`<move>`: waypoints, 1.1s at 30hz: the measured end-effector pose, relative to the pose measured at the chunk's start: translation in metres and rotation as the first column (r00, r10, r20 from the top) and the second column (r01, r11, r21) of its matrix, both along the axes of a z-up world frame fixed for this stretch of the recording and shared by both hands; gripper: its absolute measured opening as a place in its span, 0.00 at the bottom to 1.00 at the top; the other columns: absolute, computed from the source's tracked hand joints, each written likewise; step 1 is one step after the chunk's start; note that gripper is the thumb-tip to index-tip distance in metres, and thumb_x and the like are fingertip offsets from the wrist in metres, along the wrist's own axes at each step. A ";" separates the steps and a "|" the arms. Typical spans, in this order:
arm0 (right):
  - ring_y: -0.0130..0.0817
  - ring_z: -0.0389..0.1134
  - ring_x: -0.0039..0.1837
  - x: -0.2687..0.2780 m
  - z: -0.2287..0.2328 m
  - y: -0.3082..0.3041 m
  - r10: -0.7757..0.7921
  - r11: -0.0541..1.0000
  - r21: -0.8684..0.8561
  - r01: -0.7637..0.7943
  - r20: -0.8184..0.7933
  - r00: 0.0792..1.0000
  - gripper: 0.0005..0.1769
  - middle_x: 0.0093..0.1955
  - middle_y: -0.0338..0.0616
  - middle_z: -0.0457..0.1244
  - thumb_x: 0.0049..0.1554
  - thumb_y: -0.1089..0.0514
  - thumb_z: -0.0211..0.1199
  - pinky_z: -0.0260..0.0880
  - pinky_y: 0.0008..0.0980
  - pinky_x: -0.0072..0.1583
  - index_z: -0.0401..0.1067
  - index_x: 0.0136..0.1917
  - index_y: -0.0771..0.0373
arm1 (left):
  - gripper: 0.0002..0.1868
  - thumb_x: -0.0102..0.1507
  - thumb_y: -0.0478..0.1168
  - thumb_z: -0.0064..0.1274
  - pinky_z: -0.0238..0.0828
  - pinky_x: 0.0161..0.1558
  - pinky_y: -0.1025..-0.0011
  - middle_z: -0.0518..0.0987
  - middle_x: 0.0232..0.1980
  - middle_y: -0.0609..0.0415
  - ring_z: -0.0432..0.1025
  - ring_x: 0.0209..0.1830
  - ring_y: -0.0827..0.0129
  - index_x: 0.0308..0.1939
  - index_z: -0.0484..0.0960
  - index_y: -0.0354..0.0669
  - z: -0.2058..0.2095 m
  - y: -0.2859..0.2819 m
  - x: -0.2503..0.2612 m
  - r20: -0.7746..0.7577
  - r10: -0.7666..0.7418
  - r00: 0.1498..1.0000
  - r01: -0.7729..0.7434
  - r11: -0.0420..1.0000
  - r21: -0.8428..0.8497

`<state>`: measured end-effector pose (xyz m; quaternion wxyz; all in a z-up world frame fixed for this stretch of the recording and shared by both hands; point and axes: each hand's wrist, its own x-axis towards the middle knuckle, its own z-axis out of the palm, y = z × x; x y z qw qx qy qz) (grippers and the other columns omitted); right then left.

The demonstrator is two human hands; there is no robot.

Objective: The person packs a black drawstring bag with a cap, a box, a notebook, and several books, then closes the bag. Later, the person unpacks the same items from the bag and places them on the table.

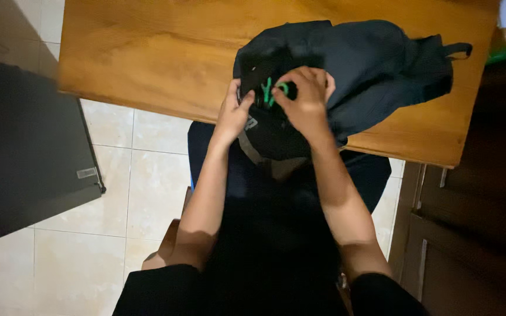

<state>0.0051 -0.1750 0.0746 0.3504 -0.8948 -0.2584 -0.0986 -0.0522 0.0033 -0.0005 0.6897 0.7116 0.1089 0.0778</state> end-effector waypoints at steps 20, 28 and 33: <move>0.25 0.71 0.51 -0.020 0.038 -0.016 0.227 0.731 0.681 0.034 -0.290 0.930 0.16 0.47 0.40 0.67 0.64 0.66 0.65 0.71 0.24 0.54 0.66 0.63 0.68 | 0.25 0.66 0.40 0.58 0.56 0.60 0.59 0.80 0.58 0.51 0.73 0.56 0.60 0.67 0.75 0.42 0.091 -0.053 -0.019 0.351 -0.044 0.935 -0.225 0.693 0.685; 0.26 0.72 0.51 -0.014 0.027 0.044 0.354 0.850 0.510 -0.130 -0.371 0.858 0.16 0.49 0.43 0.71 0.67 0.59 0.60 0.73 0.25 0.51 0.69 0.66 0.66 | 0.24 0.61 0.35 0.59 0.51 0.61 0.50 0.77 0.53 0.51 0.66 0.61 0.54 0.60 0.85 0.61 0.116 0.035 -0.034 0.184 0.057 0.981 -0.178 0.629 0.757; 0.25 0.71 0.44 0.002 -0.029 0.114 0.436 0.762 0.645 -0.056 -0.447 0.781 0.08 0.46 0.45 0.70 0.68 0.60 0.60 0.74 0.26 0.44 0.69 0.56 0.68 | 0.26 0.58 0.33 0.60 0.37 0.72 0.39 0.72 0.69 0.53 0.52 0.80 0.48 0.57 0.84 0.66 0.114 0.093 -0.031 0.134 0.163 0.977 -0.204 0.573 0.793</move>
